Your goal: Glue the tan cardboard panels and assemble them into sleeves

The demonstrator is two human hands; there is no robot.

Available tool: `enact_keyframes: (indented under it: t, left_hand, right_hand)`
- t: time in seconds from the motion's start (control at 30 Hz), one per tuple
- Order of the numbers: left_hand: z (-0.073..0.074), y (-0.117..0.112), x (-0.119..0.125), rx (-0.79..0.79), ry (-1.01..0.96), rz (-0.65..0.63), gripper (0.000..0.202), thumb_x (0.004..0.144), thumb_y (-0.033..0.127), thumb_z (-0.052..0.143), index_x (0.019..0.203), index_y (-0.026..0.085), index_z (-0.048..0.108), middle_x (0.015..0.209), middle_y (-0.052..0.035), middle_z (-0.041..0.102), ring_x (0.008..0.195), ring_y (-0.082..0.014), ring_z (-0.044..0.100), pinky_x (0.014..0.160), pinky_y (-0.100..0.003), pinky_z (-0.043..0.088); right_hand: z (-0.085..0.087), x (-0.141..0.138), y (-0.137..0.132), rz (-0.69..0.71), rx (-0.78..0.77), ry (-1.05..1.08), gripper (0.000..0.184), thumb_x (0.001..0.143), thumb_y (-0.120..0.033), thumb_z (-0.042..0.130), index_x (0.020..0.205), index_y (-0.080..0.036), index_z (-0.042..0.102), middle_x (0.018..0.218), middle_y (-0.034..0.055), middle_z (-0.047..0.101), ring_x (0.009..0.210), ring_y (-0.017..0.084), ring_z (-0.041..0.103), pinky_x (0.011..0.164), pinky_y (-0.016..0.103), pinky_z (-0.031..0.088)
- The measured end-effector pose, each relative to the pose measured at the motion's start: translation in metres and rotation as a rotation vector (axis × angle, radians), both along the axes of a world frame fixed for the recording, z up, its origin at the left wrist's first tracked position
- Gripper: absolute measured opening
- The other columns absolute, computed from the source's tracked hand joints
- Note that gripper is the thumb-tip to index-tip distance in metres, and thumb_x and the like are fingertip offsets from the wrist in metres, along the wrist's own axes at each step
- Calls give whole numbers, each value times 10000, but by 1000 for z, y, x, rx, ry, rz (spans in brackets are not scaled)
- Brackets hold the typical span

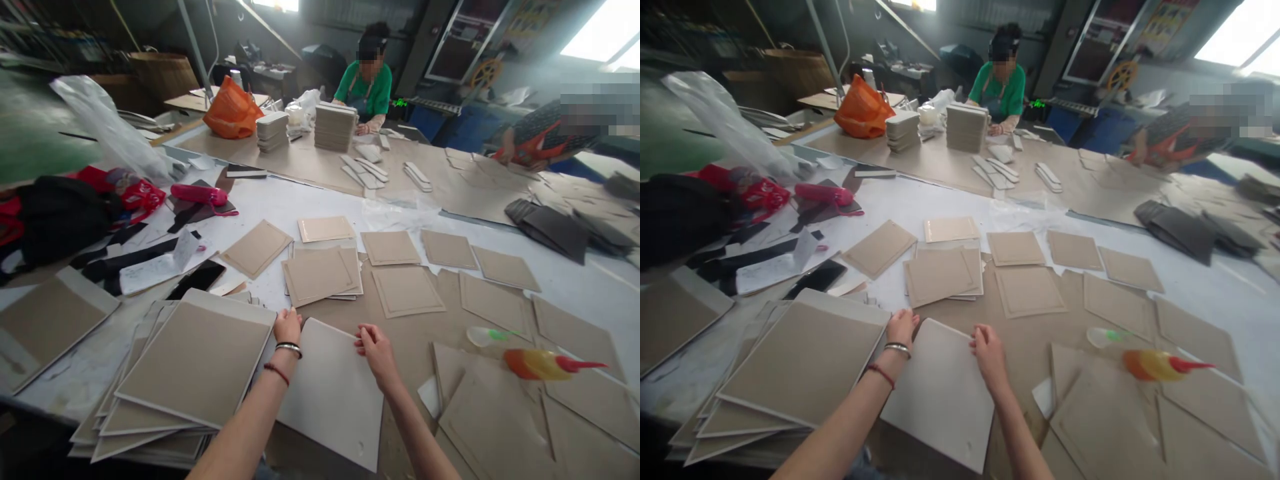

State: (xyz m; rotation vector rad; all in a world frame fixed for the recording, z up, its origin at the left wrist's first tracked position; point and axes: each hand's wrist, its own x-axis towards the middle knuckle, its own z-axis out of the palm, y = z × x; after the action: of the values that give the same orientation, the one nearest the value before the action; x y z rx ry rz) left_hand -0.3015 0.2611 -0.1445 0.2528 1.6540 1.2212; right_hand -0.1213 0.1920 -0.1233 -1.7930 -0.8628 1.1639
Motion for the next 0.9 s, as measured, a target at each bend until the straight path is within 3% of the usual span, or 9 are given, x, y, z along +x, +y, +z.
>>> enact_keyframes:
  t: [0.17, 0.3, 0.47, 0.7, 0.9]
  left_hand:
    - [-3, 14, 3, -59, -34, 49, 84, 726, 92, 523, 658, 128, 490, 544, 17, 530, 465, -64, 517, 469, -169, 399]
    - [9, 13, 5, -61, -81, 45, 83, 716, 80, 530, 690, 135, 473, 526, 22, 534, 430, -64, 512, 423, -157, 368]
    - [49, 0, 14, 62, -144, -20, 71, 723, 114, 541, 727, 142, 476, 609, -12, 602, 552, -90, 599, 516, -172, 441]
    - [121, -36, 15, 237, -218, -146, 205, 633, 233, 648, 732, 131, 500, 601, -20, 622, 591, -134, 619, 563, -225, 481]
    - [145, -67, 16, 244, -261, -233, 298, 573, 293, 698, 728, 126, 505, 588, -22, 622, 573, -148, 613, 550, -248, 486]
  right_hand:
    - [-3, 9, -21, -53, -26, 101, 409, 702, -527, 556, 853, -148, 591, 721, 56, 632, 601, 169, 600, 542, 284, 482]
    - [-3, 11, -29, -47, -48, 101, 449, 701, -577, 549, 840, -153, 598, 704, 59, 635, 606, 177, 600, 557, 291, 484]
    - [15, 5, -26, 91, 84, -164, 350, 806, -496, 467, 860, -174, 592, 741, 63, 636, 668, 195, 598, 643, 319, 480]
    - [74, -18, -14, 245, 678, -811, 168, 884, -235, 438, 997, -179, 549, 847, 73, 607, 798, 182, 568, 726, 298, 457]
    - [105, -32, -22, 405, 823, -1161, 131, 871, -163, 464, 965, -168, 555, 802, 66, 592, 753, 186, 530, 679, 281, 419]
